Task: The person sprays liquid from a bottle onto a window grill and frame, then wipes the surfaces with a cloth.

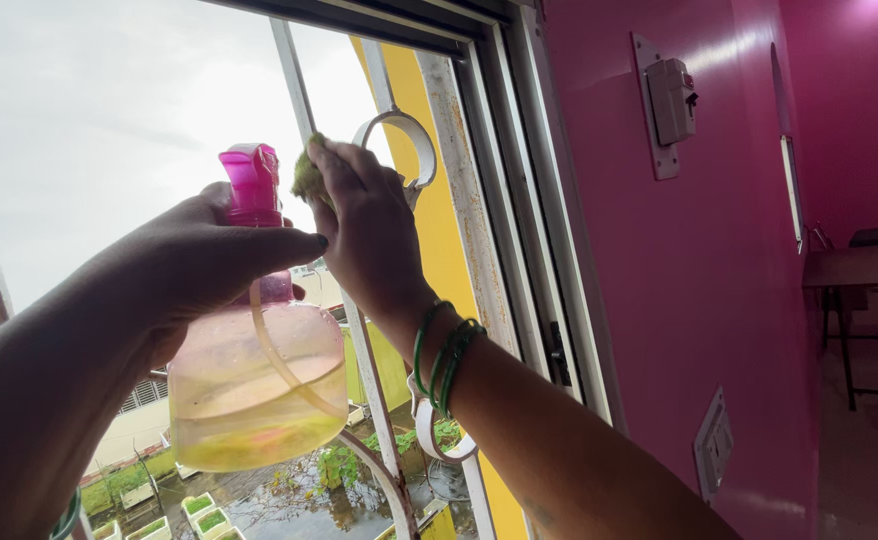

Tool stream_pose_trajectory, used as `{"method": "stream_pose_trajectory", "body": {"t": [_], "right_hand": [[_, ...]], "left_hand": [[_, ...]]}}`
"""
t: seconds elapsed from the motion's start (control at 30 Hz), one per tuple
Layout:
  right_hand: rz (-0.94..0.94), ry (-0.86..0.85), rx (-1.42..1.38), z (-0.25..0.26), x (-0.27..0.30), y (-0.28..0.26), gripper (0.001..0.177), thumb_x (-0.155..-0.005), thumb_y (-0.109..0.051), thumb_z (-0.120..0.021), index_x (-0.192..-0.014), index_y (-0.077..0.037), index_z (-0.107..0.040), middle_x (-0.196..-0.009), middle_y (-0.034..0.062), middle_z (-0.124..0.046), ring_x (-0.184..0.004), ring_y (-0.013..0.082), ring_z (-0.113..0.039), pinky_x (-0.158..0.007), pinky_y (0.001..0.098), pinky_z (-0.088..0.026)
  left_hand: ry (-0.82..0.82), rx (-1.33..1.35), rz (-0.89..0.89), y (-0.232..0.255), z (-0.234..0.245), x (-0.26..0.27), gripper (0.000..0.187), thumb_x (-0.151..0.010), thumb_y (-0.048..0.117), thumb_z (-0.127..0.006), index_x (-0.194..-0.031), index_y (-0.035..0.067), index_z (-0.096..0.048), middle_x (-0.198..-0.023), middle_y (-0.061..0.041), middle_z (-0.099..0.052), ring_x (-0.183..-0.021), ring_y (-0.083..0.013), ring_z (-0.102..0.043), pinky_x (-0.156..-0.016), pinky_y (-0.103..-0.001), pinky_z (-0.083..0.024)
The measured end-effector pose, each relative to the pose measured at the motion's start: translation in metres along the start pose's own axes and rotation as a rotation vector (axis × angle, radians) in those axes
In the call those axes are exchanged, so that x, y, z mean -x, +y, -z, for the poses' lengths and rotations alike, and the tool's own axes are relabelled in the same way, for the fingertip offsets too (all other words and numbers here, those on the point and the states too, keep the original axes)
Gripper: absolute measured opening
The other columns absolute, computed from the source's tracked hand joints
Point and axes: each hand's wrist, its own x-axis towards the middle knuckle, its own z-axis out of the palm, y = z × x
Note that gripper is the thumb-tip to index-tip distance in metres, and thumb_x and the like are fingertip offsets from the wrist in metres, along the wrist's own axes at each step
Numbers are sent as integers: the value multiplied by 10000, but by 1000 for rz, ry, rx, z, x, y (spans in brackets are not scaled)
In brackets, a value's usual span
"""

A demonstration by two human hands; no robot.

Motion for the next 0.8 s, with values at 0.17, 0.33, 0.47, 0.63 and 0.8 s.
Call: {"method": "stream_pose_trajectory", "body": {"t": [0.17, 0.33, 0.47, 0.63, 0.8], "right_hand": [[47, 40, -16, 8, 30, -3, 540, -889, -10, -734, -1404, -63, -580, -1342, 120, -610, -1256, 324, -608, -1100, 403, -504], [57, -1, -18, 7, 17, 2, 597, -818, 21, -713, -1396, -60, -591, -1319, 108, -624, -1222, 319, -621, -1071, 393, -524], [49, 30, 21, -12, -16, 12, 527, -882, -26, -746, -1387, -68, -600, -1320, 93, -627, -1162, 311, -623, -1053, 406, -503], [32, 59, 4, -10, -4, 6, 554, -899, -25, -741, -1427, -74, -579, -1359, 68, -618, -1180, 293, -619, -1086, 385, -499], [49, 19, 23, 2, 6, 3, 567, -838, -12, -742, -1384, -87, -606, -1352, 65, -621, -1207, 296, -605, -1071, 388, -505]], "left_hand": [[-19, -37, 56, 1, -2, 5, 429, -801, 280, -811, -1106, 41, -627, -936, -112, -668, -815, -214, -676, -754, -389, -607], [-63, -106, 30, 6, -5, -2, 381, -807, 298, -799, -1050, 22, -702, -902, -114, -691, -811, -195, -665, -775, -389, -592], [-34, -105, -13, 11, 3, -15, 368, -798, 262, -794, -1059, 31, -678, -892, -110, -664, -805, -210, -660, -779, -402, -589], [12, -206, 20, 4, 4, -15, 373, -889, 247, -801, -1120, -28, -698, -929, -168, -668, -812, -259, -644, -741, -430, -543], [-58, -78, -13, 5, 3, -7, 418, -812, 302, -794, -1064, -12, -678, -871, -98, -659, -800, -191, -653, -723, -374, -590]]}}
